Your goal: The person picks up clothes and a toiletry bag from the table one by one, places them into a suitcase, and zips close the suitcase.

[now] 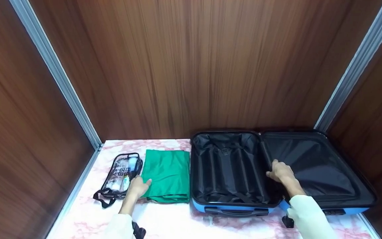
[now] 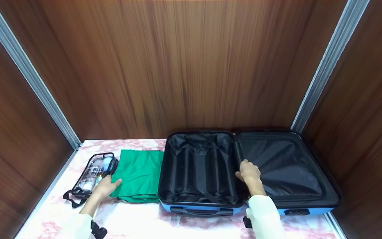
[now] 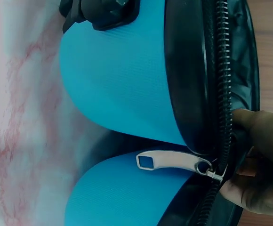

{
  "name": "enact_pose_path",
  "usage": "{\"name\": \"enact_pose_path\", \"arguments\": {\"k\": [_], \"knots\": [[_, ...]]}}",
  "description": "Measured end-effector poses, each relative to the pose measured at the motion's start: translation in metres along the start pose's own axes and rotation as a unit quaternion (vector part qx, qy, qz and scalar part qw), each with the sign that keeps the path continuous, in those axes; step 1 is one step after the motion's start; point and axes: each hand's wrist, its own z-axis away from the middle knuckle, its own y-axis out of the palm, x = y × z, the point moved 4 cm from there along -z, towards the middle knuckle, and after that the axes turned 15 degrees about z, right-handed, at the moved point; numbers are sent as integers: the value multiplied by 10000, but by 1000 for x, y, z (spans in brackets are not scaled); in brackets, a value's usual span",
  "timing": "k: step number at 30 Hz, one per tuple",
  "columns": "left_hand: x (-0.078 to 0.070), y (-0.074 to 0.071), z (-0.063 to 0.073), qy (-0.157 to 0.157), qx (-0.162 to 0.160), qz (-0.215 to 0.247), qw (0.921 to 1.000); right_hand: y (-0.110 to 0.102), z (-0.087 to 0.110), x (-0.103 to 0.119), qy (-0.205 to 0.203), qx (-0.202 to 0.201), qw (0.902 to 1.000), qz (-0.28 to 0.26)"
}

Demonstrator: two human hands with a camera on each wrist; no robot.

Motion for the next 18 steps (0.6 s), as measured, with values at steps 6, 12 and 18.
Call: {"name": "enact_pose_path", "arguments": {"k": [6, 12, 18], "knots": [[-3, -3, -6, -47, -98, -28, 9999, 0, 0, -1, -77, -117, 9999, 31], [-9, -10, -8, 161, -271, 11, 9995, 1, 1, -4, 44, -70, 10000, -33], [-10, -13, -7, 249, -315, 33, 9992, 1, 1, -3, 69, -8, 9999, -73]]}}
